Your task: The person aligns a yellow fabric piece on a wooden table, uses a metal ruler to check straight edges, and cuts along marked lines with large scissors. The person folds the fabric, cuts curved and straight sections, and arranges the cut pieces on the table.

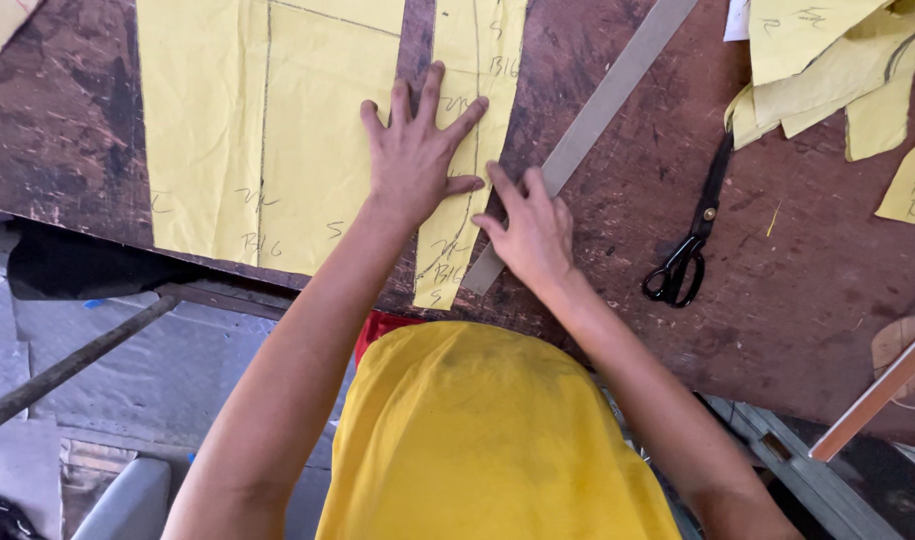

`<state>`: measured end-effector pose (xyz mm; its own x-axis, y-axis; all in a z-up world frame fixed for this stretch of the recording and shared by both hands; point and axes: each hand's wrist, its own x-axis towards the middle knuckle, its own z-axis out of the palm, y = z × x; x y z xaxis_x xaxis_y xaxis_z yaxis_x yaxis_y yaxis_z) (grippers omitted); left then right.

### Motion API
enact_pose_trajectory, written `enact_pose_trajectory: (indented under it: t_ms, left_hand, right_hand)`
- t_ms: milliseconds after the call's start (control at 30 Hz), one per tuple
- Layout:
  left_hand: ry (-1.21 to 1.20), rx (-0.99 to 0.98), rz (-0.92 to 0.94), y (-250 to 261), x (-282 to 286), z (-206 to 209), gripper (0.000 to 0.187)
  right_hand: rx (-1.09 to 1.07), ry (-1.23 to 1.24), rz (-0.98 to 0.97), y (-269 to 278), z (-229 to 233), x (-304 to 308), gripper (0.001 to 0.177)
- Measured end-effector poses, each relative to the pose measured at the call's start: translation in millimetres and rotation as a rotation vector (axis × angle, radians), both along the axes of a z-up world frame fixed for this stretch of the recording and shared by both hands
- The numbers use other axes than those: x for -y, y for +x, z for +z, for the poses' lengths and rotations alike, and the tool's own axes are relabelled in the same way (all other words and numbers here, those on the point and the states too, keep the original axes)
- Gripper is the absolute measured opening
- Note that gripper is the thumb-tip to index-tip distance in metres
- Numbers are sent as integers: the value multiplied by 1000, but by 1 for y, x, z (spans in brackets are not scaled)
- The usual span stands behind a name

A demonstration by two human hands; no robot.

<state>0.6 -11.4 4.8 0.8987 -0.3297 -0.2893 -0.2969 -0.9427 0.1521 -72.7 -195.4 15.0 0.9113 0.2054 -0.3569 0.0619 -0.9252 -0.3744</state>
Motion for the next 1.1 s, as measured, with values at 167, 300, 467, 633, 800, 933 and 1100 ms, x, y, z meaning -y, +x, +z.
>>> enact_pose_trajectory:
  t_ms: [167, 300, 467, 633, 800, 933, 1100]
  left_hand:
    - [-55, 81, 0, -4, -2, -2, 107]
    - [-79, 115, -9, -6, -4, -10, 108]
    - [-49, 121, -17, -7, -3, -19, 112]
    - [-62, 147, -15, -7, -3, -21, 112]
    - [-78, 177, -4, -6, -3, -20, 109]
    - [-106, 202, -3, -9, -3, -19, 109]
    - [-107, 234, 11, -10, -3, -21, 108]
  right_hand:
    - [136, 8, 15, -40, 9, -2, 77]
    - [175, 4, 36, -54, 8, -3, 78]
    - [132, 99, 62, -62, 7, -6, 72]
    - [166, 298, 277, -68, 0, -22, 55]
    - [198, 251, 506, -73, -4, -29, 41]
    - [217, 272, 542, -80, -1, -26, 39]
    - [174, 284, 534, -81, -2, -27, 41]
